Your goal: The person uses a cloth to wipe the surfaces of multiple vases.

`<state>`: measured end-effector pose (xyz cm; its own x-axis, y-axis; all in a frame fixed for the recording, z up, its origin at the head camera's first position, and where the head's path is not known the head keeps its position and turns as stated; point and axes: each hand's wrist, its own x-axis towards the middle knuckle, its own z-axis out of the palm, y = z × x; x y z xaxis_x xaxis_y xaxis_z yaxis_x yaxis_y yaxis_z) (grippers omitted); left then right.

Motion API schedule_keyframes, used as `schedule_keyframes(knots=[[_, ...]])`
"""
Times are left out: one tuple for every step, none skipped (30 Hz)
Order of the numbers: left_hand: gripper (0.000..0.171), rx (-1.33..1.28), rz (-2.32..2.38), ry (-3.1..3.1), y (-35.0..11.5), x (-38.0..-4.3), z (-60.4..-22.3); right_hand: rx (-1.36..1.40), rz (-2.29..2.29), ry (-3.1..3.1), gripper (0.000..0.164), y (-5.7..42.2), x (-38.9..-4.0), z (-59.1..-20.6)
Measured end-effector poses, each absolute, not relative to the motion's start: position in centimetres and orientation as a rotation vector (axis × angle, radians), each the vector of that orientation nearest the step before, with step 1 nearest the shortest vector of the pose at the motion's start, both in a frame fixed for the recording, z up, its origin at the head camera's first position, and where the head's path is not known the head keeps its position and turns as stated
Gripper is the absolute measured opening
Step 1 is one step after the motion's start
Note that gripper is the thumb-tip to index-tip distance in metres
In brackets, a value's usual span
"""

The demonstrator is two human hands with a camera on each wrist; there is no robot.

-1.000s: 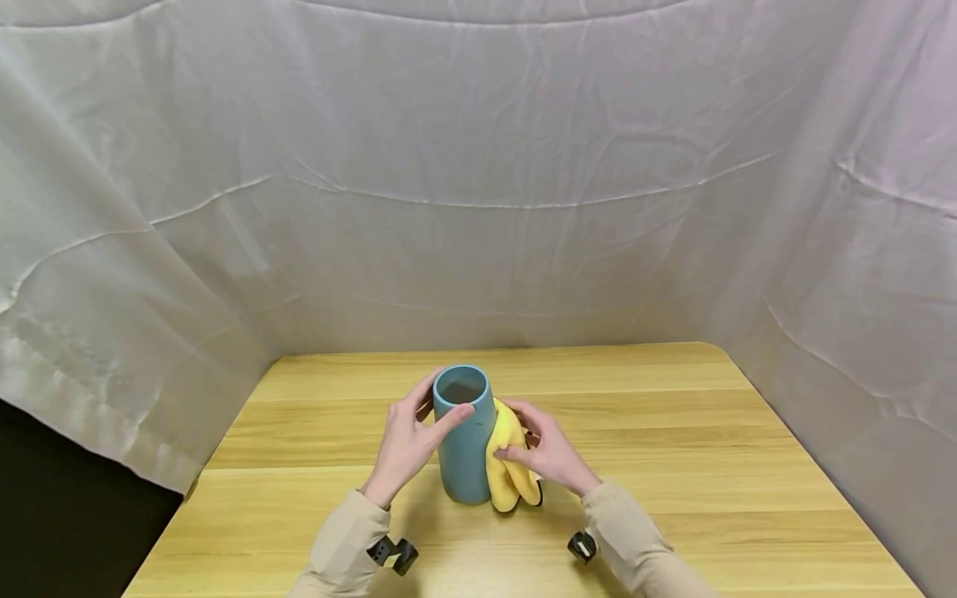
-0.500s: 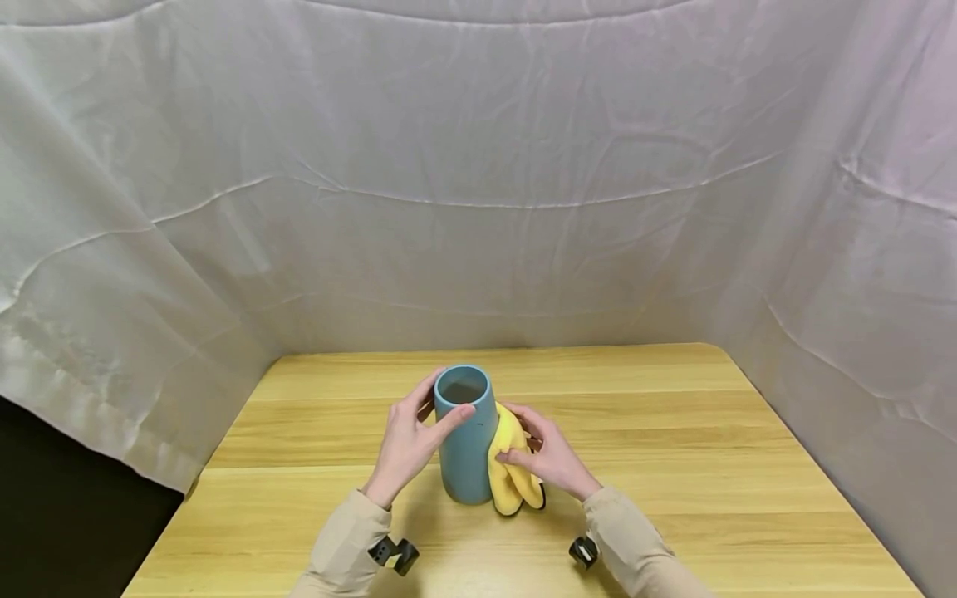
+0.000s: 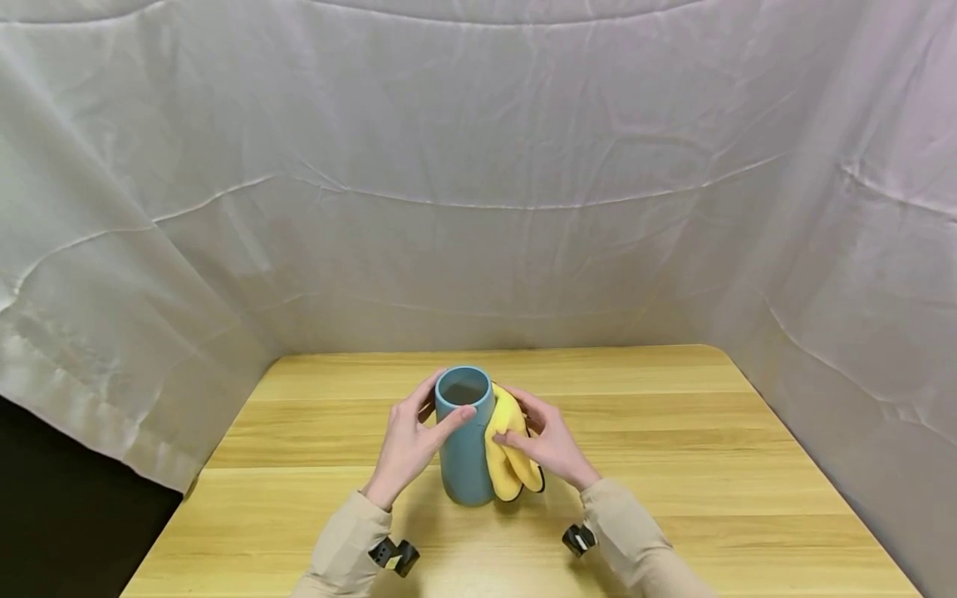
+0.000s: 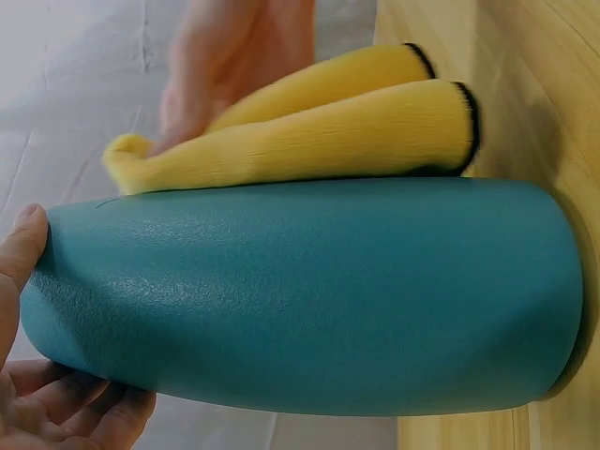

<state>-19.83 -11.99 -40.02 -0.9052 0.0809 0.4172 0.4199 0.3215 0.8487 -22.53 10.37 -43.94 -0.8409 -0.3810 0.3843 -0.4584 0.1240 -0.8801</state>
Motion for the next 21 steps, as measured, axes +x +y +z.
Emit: schedule_keyframes(knots=[[0.057, -0.452, -1.612, -2.293, -12.0, -19.8, -40.1, 0.874, 1.845, -2.287, 0.064, 10.3, -22.6, -43.6], [0.057, -0.453, -1.613, -2.291, -12.0, -19.9, -40.1, 0.88, 1.84, -2.272, 0.064, 10.2, -22.6, -43.2], [0.057, -0.454, -1.616, -2.291, -12.0, -19.9, -40.1, 0.884, 1.84, -2.261, 0.063, 10.1, -22.6, -42.9], [0.057, -0.454, -1.618, -2.289, -12.1, -19.9, -40.1, 0.885, 1.84, -2.252, 0.063, 10.0, -22.6, -42.6], [0.057, -0.453, -1.619, -2.288, -12.1, -19.9, -40.1, 0.881, 1.838, -2.248, 0.064, 9.9, -22.6, -42.3], [0.057, -0.451, -1.62, -2.287, -12.1, -19.9, -40.1, 0.876, 1.836, -2.247, 0.064, 9.8, -22.5, -42.0], [0.057, -0.45, -1.62, -2.287, -12.1, -19.8, -40.1, 0.872, 1.832, -2.247, 0.065, 9.8, -22.5, -41.8], [0.057, -0.45, -1.621, -2.287, -12.1, -19.8, -40.1, 0.87, 1.828, -2.249, 0.065, 9.7, -22.5, -41.6], [0.058, -0.451, -1.62, -2.289, -12.1, -19.8, -40.1, 0.866, 1.827, -2.252, 0.065, 9.7, -22.5, -41.5], [0.058, -0.449, -1.619, -2.29, -12.1, -19.8, -40.1, 0.863, 1.824, -2.256, 0.065, 9.7, -22.4, -41.4], [0.058, -0.449, -1.619, -2.291, -12.1, -19.8, -40.1, 0.86, 1.82, -2.261, 0.065, 9.7, -22.4, -41.3], [0.058, -0.449, -1.619, -2.292, -12.1, -19.8, -40.1, 0.858, 1.82, -2.264, 0.065, 9.7, -22.4, -41.3], [0.058, -0.45, -1.619, -2.292, -12.0, -19.7, -40.0, 0.858, 1.82, -2.267, 0.066, 9.7, -22.4, -41.3], [0.058, -0.451, -1.619, -2.292, -12.0, -19.7, -40.0, 0.858, 1.822, -2.268, 0.066, 9.8, -22.4, -41.3], [0.058, -0.451, -1.619, -2.291, -12.0, -19.8, -40.0, 0.858, 1.823, -2.269, 0.066, 9.8, -22.4, -41.4], [0.058, -0.452, -1.618, -2.291, -12.0, -19.8, -40.1, 0.859, 1.824, -2.27, 0.065, 9.8, -22.5, -41.4], [0.057, -0.452, -1.617, -2.29, -12.0, -19.8, -40.1, 0.863, 1.826, -2.269, 0.065, 9.8, -22.5, -41.4], [0.057, -0.452, -1.616, -2.29, -12.0, -19.8, -40.1, 0.866, 1.827, -2.267, 0.065, 9.8, -22.5, -41.4], [0.056, -0.451, -1.614, -2.291, -12.0, -19.9, -40.1, 0.87, 1.827, -2.264, 0.065, 9.8, -22.5, -41.4], [0.056, -0.453, -1.612, -2.29, -12.0, -19.9, -40.2, 0.875, 1.828, -2.262, 0.065, 9.8, -22.6, -41.4], [0.056, -0.454, -1.611, -2.291, -12.0, -19.9, -40.2, 0.879, 1.829, -2.26, 0.065, 9.8, -22.6, -41.5]])
